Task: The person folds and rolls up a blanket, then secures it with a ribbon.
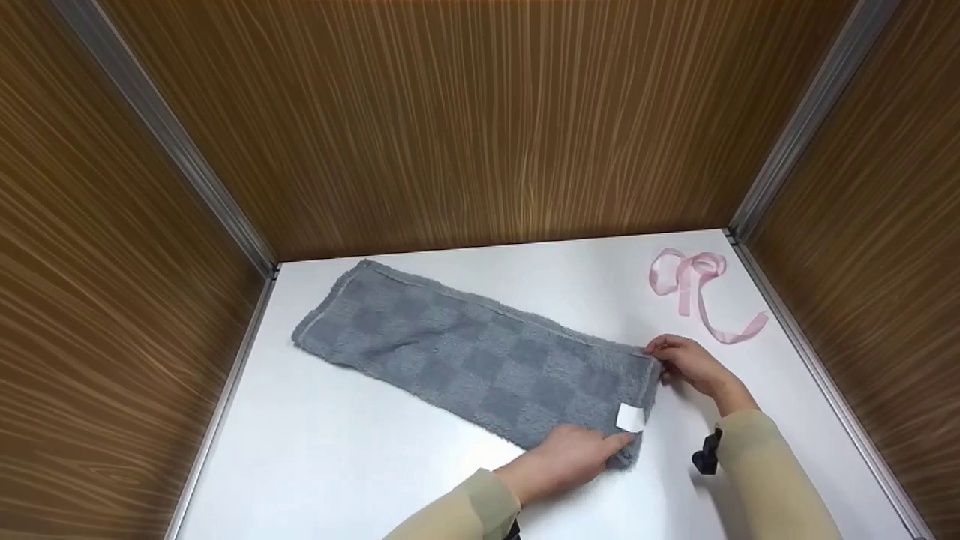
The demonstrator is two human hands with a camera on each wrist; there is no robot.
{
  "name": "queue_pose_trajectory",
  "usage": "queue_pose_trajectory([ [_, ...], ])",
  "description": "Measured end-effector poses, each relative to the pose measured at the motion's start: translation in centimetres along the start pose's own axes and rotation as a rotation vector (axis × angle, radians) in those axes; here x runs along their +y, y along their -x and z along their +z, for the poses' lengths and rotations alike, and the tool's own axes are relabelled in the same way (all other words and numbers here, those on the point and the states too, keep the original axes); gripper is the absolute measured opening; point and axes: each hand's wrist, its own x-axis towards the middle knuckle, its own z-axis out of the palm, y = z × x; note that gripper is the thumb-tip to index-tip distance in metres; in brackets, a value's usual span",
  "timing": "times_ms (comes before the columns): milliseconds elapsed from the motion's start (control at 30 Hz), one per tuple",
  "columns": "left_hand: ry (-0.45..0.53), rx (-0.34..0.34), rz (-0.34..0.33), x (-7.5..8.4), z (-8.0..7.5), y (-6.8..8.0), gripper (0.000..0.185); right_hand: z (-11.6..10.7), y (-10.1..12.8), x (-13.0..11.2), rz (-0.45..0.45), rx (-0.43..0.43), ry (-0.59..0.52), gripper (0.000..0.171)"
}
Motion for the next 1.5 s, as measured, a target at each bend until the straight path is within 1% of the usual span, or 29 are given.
queue_pose_trajectory([
  [67,0.045,0.013,0.0,-0.3,-0.4,0.3,0.047,-0.3,0.1,0.1,-0.01,-0.038,-0.005,0.028],
  [100,0.06,0.021,0.0,-0.5,-0.6,0.5,0.051,-0.4,0.2,0.1,-0.011,-0.051,-0.008,0.031],
  [167,0.099,0.036,-0.001,-0.9,-1.0,1.0,0.049,-0.5,0.3,0.0,-0.016,-0.083,-0.007,0.038],
  [233,0.164,0.049,-0.016,-1.4,-1.5,1.4,0.043,-0.6,0.4,-0.1,-0.016,-0.121,-0.014,0.044],
  [367,0.322,0.107,-0.073,-2.3,-2.6,2.2,0.035,-0.6,0.5,-0.5,-0.031,-0.175,-0.033,0.043],
  [433,0.385,0.159,-0.099,-2.6,-3.1,2.5,0.034,-0.6,0.6,-0.7,-0.044,-0.172,-0.055,0.042],
  [533,0.468,0.222,-0.11,-2.7,-3.8,2.9,0.031,-0.5,0.5,-1.0,-0.071,-0.124,-0.102,0.038],
  [633,0.549,0.257,-0.105,-2.4,-4.5,3.2,0.029,-0.5,0.4,-1.3,-0.11,-0.065,-0.145,0.029],
  [700,0.605,0.274,-0.103,-2.1,-5.0,3.3,0.03,-0.6,0.5,-1.5,-0.145,-0.043,-0.166,0.027],
  [833,0.695,0.323,-0.091,-1.4,-6.2,3.5,0.03,-0.6,0.7,-2.3,-0.233,-0.044,-0.247,0.028],
  [900,0.747,0.34,-0.082,-1.2,-6.8,3.7,0.03,-0.7,0.7,-2.8,-0.271,-0.045,-0.294,0.025],
  [1033,0.827,0.346,-0.06,-0.5,-7.8,3.9,0.031,-0.7,0.9,-4.0,-0.33,-0.038,-0.36,0.02],
  [1167,0.86,0.361,-0.033,0.2,-8.6,3.9,0.031,-0.7,1.2,-5.2,-0.363,-0.032,-0.425,0.022],
  [1333,0.879,0.416,0.013,1.0,-9.6,3.9,0.03,-0.9,2.0,-7.1,-0.408,-0.02,-0.488,0.024],
  [1433,0.896,0.447,0.05,1.5,-10.2,4.0,0.03,-1.1,2.6,-8.2,-0.46,-0.012,-0.504,0.025],
  [1500,0.924,0.456,0.08,1.9,-10.8,4.1,0.03,-1.3,3.1,-8.9,-0.503,-0.022,-0.522,0.026],
])
